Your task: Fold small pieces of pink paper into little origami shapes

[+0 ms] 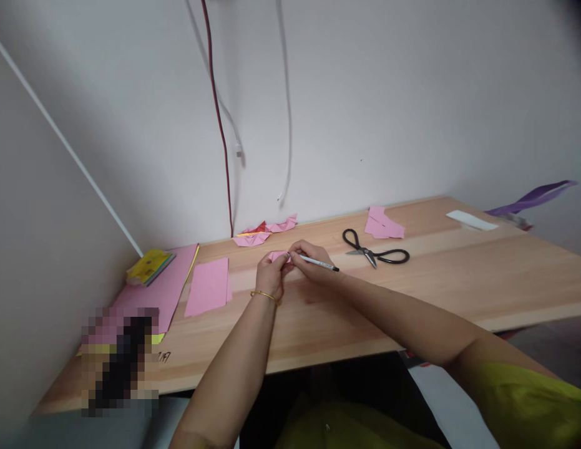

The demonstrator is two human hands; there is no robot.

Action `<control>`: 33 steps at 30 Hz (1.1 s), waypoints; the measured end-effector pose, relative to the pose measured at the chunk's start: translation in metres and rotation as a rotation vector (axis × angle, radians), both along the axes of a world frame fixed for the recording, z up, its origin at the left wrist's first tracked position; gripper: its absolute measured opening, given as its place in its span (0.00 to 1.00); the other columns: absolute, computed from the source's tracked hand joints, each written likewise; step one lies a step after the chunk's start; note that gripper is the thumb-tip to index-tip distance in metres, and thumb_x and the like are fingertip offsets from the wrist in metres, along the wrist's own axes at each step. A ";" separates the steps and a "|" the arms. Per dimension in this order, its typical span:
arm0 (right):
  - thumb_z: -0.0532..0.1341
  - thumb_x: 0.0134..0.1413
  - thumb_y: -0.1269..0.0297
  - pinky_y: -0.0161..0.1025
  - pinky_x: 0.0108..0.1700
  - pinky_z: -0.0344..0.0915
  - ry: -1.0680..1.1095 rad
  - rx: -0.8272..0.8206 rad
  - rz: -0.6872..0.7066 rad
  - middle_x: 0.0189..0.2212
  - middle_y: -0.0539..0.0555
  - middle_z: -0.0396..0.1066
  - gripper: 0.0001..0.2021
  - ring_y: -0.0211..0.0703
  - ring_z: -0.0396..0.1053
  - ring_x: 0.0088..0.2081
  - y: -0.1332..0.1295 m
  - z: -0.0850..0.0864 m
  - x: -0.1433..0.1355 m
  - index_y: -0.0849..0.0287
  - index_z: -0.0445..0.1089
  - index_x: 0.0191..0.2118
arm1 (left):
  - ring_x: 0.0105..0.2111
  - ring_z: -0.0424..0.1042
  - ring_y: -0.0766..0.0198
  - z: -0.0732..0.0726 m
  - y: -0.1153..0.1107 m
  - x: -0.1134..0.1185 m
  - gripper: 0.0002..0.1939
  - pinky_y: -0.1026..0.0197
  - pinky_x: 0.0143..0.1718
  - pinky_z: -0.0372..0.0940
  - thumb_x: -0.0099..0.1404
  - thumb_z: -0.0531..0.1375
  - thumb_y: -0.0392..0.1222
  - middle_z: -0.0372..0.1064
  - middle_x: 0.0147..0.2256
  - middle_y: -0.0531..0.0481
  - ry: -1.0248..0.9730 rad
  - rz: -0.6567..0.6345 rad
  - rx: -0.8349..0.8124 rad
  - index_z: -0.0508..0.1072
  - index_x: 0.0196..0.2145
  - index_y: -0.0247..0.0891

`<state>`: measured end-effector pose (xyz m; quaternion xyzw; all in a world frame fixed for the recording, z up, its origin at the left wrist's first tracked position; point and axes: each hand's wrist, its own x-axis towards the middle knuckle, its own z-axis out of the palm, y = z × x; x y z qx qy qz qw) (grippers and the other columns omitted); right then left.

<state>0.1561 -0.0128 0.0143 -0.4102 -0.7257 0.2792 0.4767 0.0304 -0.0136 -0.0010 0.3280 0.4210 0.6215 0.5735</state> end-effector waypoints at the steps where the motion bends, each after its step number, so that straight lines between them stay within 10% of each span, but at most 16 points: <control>1: 0.54 0.51 0.62 0.32 0.32 0.63 -0.003 0.000 -0.003 0.28 0.50 0.71 0.08 0.36 0.68 0.30 0.000 0.000 0.000 0.59 0.67 0.34 | 0.28 0.69 0.66 -0.001 0.000 0.000 0.10 0.60 0.34 0.66 0.45 0.65 0.38 0.69 0.27 0.50 0.001 -0.003 0.000 0.68 0.27 0.35; 33: 0.54 0.52 0.61 0.32 0.32 0.62 0.007 -0.028 0.016 0.29 0.50 0.71 0.09 0.36 0.68 0.30 0.000 0.001 -0.001 0.59 0.67 0.35 | 0.26 0.69 0.68 0.001 0.001 -0.001 0.10 0.63 0.31 0.66 0.45 0.65 0.37 0.69 0.27 0.50 0.005 0.010 -0.023 0.69 0.28 0.34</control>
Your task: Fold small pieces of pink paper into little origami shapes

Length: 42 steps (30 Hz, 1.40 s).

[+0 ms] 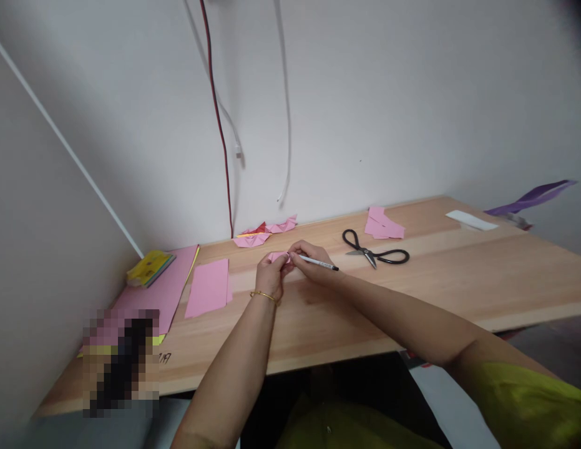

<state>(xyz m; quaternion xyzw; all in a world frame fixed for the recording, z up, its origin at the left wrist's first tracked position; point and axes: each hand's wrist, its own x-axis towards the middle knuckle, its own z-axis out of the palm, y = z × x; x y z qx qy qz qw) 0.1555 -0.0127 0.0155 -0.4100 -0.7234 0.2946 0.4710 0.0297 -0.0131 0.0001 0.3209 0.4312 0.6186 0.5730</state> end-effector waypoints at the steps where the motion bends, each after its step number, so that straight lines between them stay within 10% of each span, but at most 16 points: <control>1: 0.54 0.52 0.61 0.32 0.32 0.62 -0.003 0.011 -0.016 0.29 0.50 0.71 0.09 0.36 0.68 0.30 0.002 0.001 0.002 0.59 0.67 0.35 | 0.26 0.69 0.68 0.000 0.000 0.000 0.11 0.63 0.31 0.66 0.45 0.65 0.37 0.69 0.27 0.50 -0.009 0.000 -0.007 0.69 0.28 0.34; 8: 0.53 0.51 0.69 0.37 0.43 0.59 -0.334 0.232 -0.148 0.38 0.57 0.69 0.11 0.43 0.65 0.41 0.042 0.001 0.051 0.60 0.68 0.40 | 0.24 0.70 0.67 0.006 0.002 -0.005 0.13 0.60 0.30 0.68 0.45 0.63 0.32 0.69 0.26 0.51 -0.071 0.067 -0.069 0.65 0.30 0.34; 21: 0.56 0.43 0.75 0.36 0.31 0.55 -1.029 -0.073 -0.249 0.34 0.60 0.69 0.13 0.46 0.66 0.35 0.061 0.006 0.106 0.57 0.74 0.35 | 0.25 0.70 0.69 0.002 0.005 -0.010 0.13 0.64 0.28 0.68 0.44 0.64 0.32 0.69 0.27 0.50 -0.046 0.080 -0.068 0.68 0.30 0.33; 27: 0.53 0.54 0.66 0.38 0.40 0.59 -0.583 0.029 -0.216 0.38 0.58 0.71 0.12 0.45 0.67 0.39 0.052 0.017 0.087 0.58 0.71 0.40 | 0.24 0.69 0.69 -0.001 0.005 -0.010 0.15 0.65 0.27 0.67 0.41 0.67 0.34 0.68 0.25 0.52 0.003 0.086 -0.043 0.68 0.28 0.33; 33: 0.60 0.47 0.56 0.35 0.38 0.63 -0.089 -0.194 0.174 0.35 0.54 0.71 0.21 0.39 0.68 0.35 0.029 0.011 0.037 0.61 0.65 0.47 | 0.26 0.69 0.69 -0.003 0.001 -0.006 0.16 0.64 0.29 0.67 0.41 0.68 0.37 0.69 0.27 0.52 0.026 -0.057 0.017 0.70 0.31 0.33; 42: 0.63 0.41 0.55 0.31 0.28 0.58 0.135 -0.372 0.229 0.23 0.48 0.67 0.15 0.33 0.63 0.24 0.037 -0.008 0.036 0.62 0.70 0.33 | 0.26 0.67 0.70 0.001 0.004 -0.015 0.14 0.63 0.30 0.67 0.45 0.67 0.41 0.68 0.28 0.51 -0.064 -0.046 -0.006 0.72 0.31 0.34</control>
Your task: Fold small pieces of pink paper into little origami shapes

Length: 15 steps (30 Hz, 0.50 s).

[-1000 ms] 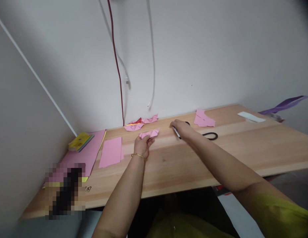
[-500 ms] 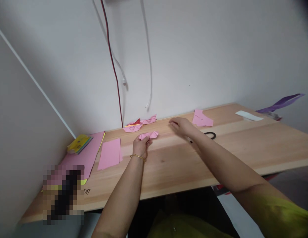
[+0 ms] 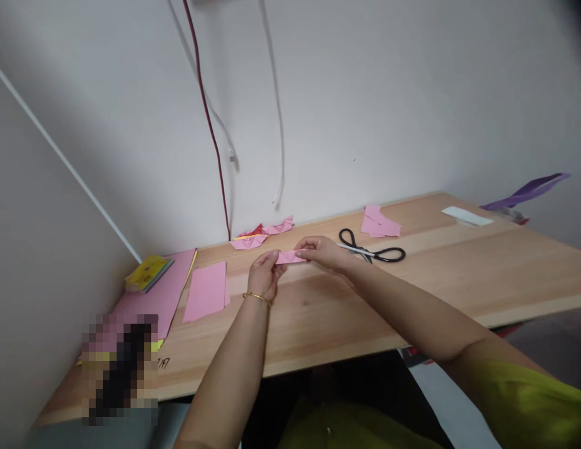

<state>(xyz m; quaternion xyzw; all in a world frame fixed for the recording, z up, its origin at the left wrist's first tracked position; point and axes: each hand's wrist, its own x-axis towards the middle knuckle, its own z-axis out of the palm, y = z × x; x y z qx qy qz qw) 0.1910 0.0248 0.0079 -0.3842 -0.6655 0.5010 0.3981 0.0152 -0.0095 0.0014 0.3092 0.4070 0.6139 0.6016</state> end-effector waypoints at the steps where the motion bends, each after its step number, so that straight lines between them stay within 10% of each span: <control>1: 0.64 0.40 0.55 0.30 0.28 0.58 0.018 -0.017 -0.012 0.22 0.48 0.67 0.16 0.32 0.62 0.24 0.002 -0.002 0.001 0.62 0.70 0.33 | 0.25 0.67 0.70 0.000 0.001 -0.001 0.14 0.64 0.29 0.66 0.45 0.67 0.41 0.68 0.27 0.51 -0.015 0.009 0.002 0.71 0.30 0.34; 15: 0.65 0.41 0.60 0.29 0.26 0.62 0.146 -0.180 -0.059 0.19 0.48 0.69 0.13 0.31 0.65 0.21 0.005 0.002 0.007 0.62 0.70 0.34 | 0.20 0.62 0.73 0.004 0.004 -0.007 0.14 0.63 0.28 0.66 0.48 0.66 0.45 0.58 0.19 0.57 -0.075 0.085 0.021 0.68 0.27 0.34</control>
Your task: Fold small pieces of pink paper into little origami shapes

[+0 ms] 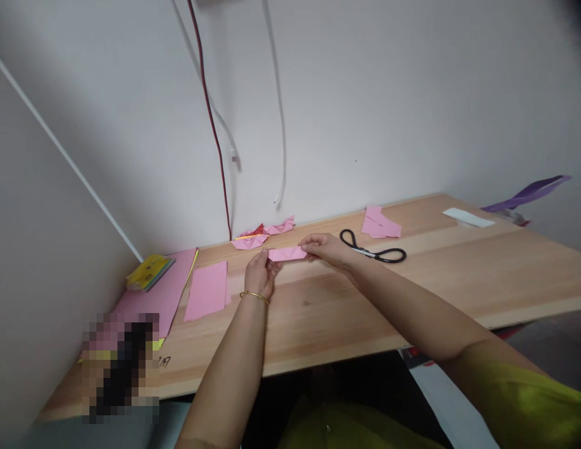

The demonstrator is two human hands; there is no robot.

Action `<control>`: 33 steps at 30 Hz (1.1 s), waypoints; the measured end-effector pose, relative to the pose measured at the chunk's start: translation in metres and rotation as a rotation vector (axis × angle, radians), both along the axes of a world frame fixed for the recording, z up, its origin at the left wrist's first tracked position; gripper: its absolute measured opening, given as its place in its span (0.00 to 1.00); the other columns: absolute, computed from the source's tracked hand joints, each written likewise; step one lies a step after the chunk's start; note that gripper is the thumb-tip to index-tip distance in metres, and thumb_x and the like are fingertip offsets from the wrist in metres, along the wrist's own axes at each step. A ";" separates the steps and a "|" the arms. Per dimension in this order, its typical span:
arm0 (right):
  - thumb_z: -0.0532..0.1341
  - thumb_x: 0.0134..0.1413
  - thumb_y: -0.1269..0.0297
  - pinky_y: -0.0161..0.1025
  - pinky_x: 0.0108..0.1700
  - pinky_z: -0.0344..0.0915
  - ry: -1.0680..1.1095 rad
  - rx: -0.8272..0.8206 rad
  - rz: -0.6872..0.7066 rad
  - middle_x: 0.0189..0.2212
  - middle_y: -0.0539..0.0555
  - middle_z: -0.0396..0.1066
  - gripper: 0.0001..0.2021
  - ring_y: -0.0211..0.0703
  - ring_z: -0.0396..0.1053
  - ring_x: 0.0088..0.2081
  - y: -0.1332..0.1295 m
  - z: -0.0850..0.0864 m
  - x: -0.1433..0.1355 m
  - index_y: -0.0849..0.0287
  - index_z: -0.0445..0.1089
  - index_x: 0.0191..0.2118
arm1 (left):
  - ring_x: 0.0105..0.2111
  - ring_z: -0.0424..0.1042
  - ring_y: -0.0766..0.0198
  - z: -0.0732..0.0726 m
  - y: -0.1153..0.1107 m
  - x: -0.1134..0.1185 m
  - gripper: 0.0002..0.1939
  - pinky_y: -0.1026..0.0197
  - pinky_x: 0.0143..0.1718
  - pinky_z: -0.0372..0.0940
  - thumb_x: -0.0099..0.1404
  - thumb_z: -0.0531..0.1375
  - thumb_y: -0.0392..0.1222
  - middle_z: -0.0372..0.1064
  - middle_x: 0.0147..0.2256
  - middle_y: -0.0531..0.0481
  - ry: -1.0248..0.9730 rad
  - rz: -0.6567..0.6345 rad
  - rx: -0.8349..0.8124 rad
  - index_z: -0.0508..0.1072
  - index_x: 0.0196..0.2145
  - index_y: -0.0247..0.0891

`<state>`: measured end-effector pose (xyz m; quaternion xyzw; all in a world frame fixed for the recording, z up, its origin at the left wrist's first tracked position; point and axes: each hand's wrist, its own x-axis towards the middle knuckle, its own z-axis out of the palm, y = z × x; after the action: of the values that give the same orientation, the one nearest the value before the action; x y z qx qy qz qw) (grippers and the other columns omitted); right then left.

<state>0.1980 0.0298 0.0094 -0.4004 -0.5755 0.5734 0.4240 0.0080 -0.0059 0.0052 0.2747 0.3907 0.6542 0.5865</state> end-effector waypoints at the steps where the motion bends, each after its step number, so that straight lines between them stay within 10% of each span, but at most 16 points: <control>1: 0.66 0.40 0.60 0.29 0.26 0.61 -0.006 0.006 -0.017 0.19 0.48 0.69 0.13 0.31 0.64 0.21 0.000 0.001 0.000 0.62 0.70 0.33 | 0.19 0.62 0.73 -0.001 0.000 0.000 0.14 0.64 0.26 0.65 0.48 0.66 0.46 0.58 0.19 0.58 0.016 0.011 -0.001 0.67 0.26 0.34; 13: 0.64 0.41 0.58 0.30 0.25 0.59 -0.087 0.092 -0.082 0.19 0.49 0.69 0.13 0.33 0.64 0.21 0.007 -0.008 0.003 0.62 0.68 0.31 | 0.20 0.68 0.69 -0.004 0.001 0.003 0.14 0.65 0.22 0.65 0.52 0.62 0.47 0.55 0.19 0.59 0.085 0.015 -0.063 0.68 0.32 0.36; 20: 0.58 0.49 0.61 0.37 0.38 0.62 -0.389 0.564 -0.347 0.33 0.55 0.71 0.10 0.40 0.67 0.34 0.012 -0.005 0.011 0.60 0.71 0.35 | 0.19 0.68 0.69 -0.006 0.004 0.004 0.17 0.66 0.21 0.65 0.51 0.62 0.49 0.55 0.18 0.59 0.168 0.068 -0.049 0.69 0.33 0.34; 25: 0.55 0.54 0.61 0.42 0.48 0.58 -0.544 0.845 -0.183 0.38 0.58 0.69 0.10 0.44 0.63 0.44 0.002 0.006 0.003 0.59 0.71 0.38 | 0.19 0.68 0.69 -0.006 0.003 0.008 0.19 0.66 0.20 0.65 0.50 0.63 0.50 0.55 0.18 0.59 0.179 0.032 -0.036 0.70 0.34 0.33; 33: 0.54 0.55 0.66 0.39 0.44 0.56 -0.695 0.848 0.010 0.33 0.57 0.68 0.08 0.42 0.62 0.39 -0.001 0.009 -0.012 0.62 0.69 0.32 | 0.18 0.67 0.70 -0.007 0.000 0.012 0.19 0.66 0.20 0.65 0.50 0.62 0.50 0.58 0.19 0.57 0.184 0.008 -0.017 0.70 0.34 0.32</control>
<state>0.1858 0.0286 0.0186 -0.3574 -0.8643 0.1270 0.3304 0.0198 -0.0055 -0.0017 0.3269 0.4495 0.6253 0.5478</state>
